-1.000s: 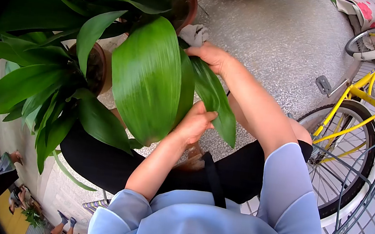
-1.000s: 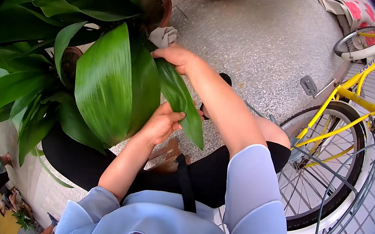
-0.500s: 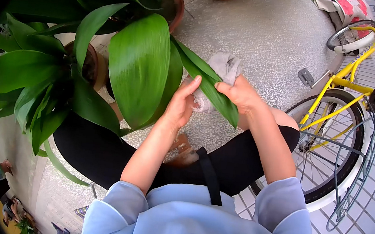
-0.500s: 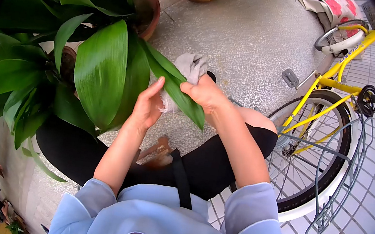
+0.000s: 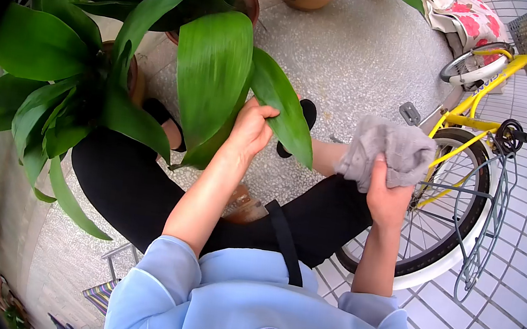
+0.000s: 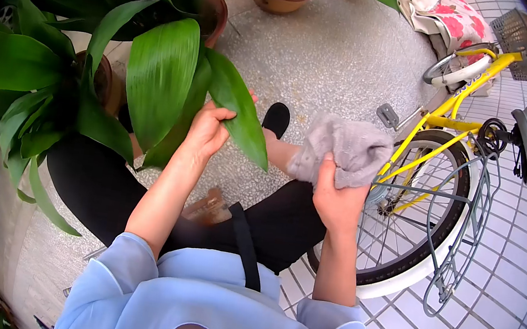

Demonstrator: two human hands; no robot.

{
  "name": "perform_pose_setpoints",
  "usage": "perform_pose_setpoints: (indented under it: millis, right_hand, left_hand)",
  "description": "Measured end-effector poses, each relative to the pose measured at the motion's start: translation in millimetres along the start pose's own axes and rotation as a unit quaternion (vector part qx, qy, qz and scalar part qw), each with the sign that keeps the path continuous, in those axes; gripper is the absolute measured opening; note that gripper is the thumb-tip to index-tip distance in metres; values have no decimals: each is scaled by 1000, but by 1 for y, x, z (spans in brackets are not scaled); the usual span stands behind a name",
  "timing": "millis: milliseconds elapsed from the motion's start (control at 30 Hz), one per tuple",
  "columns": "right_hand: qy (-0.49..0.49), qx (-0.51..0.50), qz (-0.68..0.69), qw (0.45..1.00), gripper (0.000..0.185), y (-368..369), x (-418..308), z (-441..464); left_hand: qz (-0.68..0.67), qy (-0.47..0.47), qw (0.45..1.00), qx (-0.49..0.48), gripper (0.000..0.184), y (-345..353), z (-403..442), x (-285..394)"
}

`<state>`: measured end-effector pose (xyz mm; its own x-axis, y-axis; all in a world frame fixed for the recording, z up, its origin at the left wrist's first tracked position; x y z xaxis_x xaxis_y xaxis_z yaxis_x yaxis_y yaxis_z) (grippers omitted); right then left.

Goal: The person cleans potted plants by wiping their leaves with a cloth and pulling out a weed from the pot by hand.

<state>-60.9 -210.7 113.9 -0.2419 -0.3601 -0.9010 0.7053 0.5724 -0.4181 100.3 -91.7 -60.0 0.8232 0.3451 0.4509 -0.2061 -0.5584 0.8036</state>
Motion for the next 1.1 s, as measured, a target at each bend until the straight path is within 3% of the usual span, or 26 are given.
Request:
perform_pose_setpoints:
  millis: [33, 100, 167, 233, 300, 400, 500, 633, 667, 767, 800, 900, 933, 1000, 1033, 1067, 1100]
  right_hand:
    - [-55, 64, -29, 996, 21, -3, -20, 1]
    - [-55, 47, -43, 996, 30, 9, -35, 0]
    - [-151, 10, -62, 986, 36, 37, -32, 2]
    - [-158, -141, -30, 977, 44, 84, -20, 5]
    - [-99, -179, -69, 976, 50, 132, 14, -5]
    - [-116, -208, -114, 964, 56, 174, 53, 0]
    - [-174, -196, -210, 942, 56, 194, 54, 27]
    - [-94, -135, -258, 952, 53, 199, 49, 85]
    - [-78, -131, -286, 946, 55, 201, 60, 95]
    - [88, -232, -98, 964, 59, 184, 67, 77]
    - [15, -216, -131, 967, 62, 173, 58, 67]
    - [-202, -162, -226, 939, 69, 135, 30, 11]
    - [-142, -169, -174, 960, 66, 125, 33, -4]
    - [-25, -173, -66, 982, 61, 110, 48, -29]
    - [50, -227, -87, 969, 59, 106, 66, -38]
    - [123, -279, -105, 947, 57, 99, 89, -47]
    - [195, -329, -121, 916, 55, 96, 101, -55]
  left_hand:
    - [10, 1, 1000, 7, 58, 3, 0, -1]
    - [27, 10, 1000, 5, 56, 4, 1, -3]
    - [41, 24, 999, -8, 48, 0, 3, -7]
    - [-7, 4, 1000, 24, 39, -3, 4, -8]
    - [-94, -14, 994, 62, 35, -11, 0, -9]
    - [-279, -39, 952, 116, 41, -30, -7, -8]
    - [-156, 36, 980, 116, 44, -22, -6, 1]
    - [-276, -19, 959, -61, 47, 9, -5, -3]
    - [-254, -16, 966, -36, 54, 12, -8, -6]
    - [-234, -16, 972, -35, 62, 9, -6, 2]
    - [-231, -10, 971, -61, 68, 10, -8, 9]
    - [-206, -71, 974, 66, 69, 17, -15, 15]
    - [-184, -43, 981, -38, 57, 14, -11, 16]
    - [-155, 1, 987, -31, 48, 8, -7, 14]
    - [-142, 25, 989, -27, 43, 9, -7, 17]
    - [-209, -7, 976, -64, 34, 10, -9, 17]
    - [-164, 22, 985, -51, 34, 9, -8, 17]
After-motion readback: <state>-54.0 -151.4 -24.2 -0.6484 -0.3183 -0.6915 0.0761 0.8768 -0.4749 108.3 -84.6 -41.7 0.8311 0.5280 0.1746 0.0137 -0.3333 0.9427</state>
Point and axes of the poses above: each hand's wrist, its own z-axis towards the middle knuckle, its own y-axis out of the palm, x = y × z, the point moved 4 cm from there along z, towards the middle knuckle, and after that the axes turned 9 degrees about z, right-handed, at the moved point
